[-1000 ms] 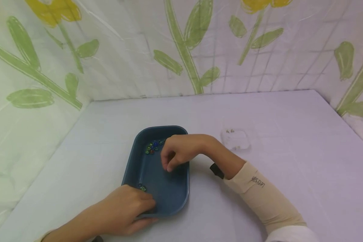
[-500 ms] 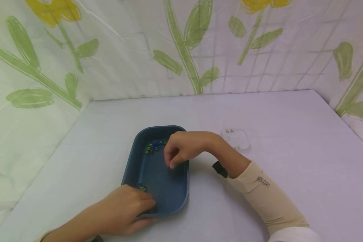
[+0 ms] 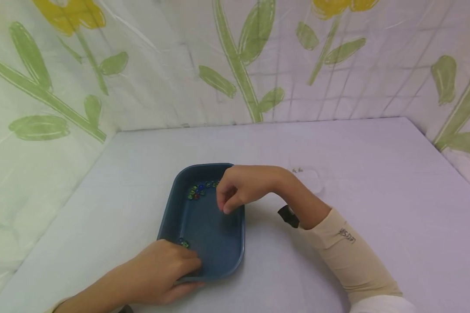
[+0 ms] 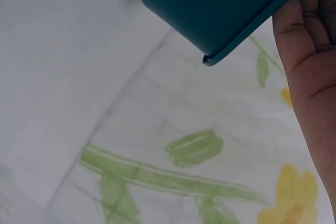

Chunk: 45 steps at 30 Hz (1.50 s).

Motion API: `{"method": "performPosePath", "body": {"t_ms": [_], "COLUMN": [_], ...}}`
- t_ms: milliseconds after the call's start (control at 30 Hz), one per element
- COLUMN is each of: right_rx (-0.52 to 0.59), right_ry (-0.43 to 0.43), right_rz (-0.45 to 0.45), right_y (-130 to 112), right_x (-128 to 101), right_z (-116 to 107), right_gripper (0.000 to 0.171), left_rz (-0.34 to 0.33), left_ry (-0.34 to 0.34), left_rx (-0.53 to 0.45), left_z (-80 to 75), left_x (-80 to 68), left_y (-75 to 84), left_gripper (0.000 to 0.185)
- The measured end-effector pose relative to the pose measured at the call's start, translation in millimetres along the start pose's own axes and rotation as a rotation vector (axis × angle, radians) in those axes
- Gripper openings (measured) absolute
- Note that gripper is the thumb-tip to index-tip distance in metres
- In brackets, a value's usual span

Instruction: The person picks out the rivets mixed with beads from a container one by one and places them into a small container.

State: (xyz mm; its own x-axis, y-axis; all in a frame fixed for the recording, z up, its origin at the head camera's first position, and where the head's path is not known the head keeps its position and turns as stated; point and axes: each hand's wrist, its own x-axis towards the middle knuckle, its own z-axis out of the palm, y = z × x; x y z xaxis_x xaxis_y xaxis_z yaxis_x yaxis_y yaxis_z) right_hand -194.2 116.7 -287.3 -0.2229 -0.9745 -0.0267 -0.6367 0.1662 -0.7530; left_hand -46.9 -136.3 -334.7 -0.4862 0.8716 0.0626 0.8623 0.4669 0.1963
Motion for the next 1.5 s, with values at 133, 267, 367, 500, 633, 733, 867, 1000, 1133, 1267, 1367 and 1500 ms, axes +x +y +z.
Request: {"method": "performPosePath", "body": {"t_ms": [133, 267, 367, 500, 633, 733, 867, 1000, 1133, 1267, 1367, 1500], "right_rx": [-0.011, -0.021, -0.024, -0.019, -0.011, -0.013, -0.016, -0.017, -0.024, -0.019, -0.018, -0.020], "right_ry": [0.008, 0.015, 0.022, 0.029, 0.036, 0.041, 0.049, 0.063, 0.075, 0.080, 0.082, 0.087], "right_rz": [-0.003, -0.014, -0.022, -0.023, -0.014, -0.006, 0.007, 0.025, 0.037, 0.040, 0.046, 0.055], "right_y": [-1.0, -3.2, -5.3, -6.8, -7.4, -7.4, -7.5, -8.0, -8.6, -8.5, -7.6, -6.5], "right_x": [-3.2, -7.1, -10.1, -13.4, -16.0, -18.0, -20.6, -24.3, -28.0, -30.4, -31.8, -33.3], "right_z": [-2.8, -6.3, -8.9, -11.5, -13.3, -14.6, -16.3, -18.5, -21.2, -23.3, -24.1, -24.8], "right_gripper": [0.003, 0.003, 0.003, 0.004, 0.004, 0.005, 0.005, 0.005, 0.006, 0.005, 0.003, 0.003], "left_rz": [0.002, 0.007, 0.008, 0.005, 0.005, 0.005, 0.002, 0.000, 0.000, 0.003, 0.007, 0.011], "left_ry": [0.007, 0.010, 0.010, 0.009, 0.015, 0.015, 0.008, 0.004, 0.006, 0.012, 0.016, 0.021], "left_rx": [0.003, 0.009, 0.007, 0.004, 0.009, 0.005, 0.004, 0.004, 0.005, 0.003, 0.002, 0.005], "left_z": [0.8, 1.2, 0.9, 0.4, 0.8, 1.0, 0.7, 0.2, 0.5, 0.7, 0.7, 1.1], "left_x": [-0.6, -1.0, -0.9, -0.9, -1.1, -1.2, -0.8, -0.1, 0.0, -0.2, -0.3, -0.7], "left_y": [0.0, -0.1, 0.1, 0.6, 0.6, 0.5, 0.4, 0.5, 0.6, 0.8, 0.9, 0.7], "left_gripper": [0.035, 0.035, 0.035, 0.035, 0.036, 0.036, 0.036, 0.035, 0.035, 0.035, 0.035, 0.035]}}
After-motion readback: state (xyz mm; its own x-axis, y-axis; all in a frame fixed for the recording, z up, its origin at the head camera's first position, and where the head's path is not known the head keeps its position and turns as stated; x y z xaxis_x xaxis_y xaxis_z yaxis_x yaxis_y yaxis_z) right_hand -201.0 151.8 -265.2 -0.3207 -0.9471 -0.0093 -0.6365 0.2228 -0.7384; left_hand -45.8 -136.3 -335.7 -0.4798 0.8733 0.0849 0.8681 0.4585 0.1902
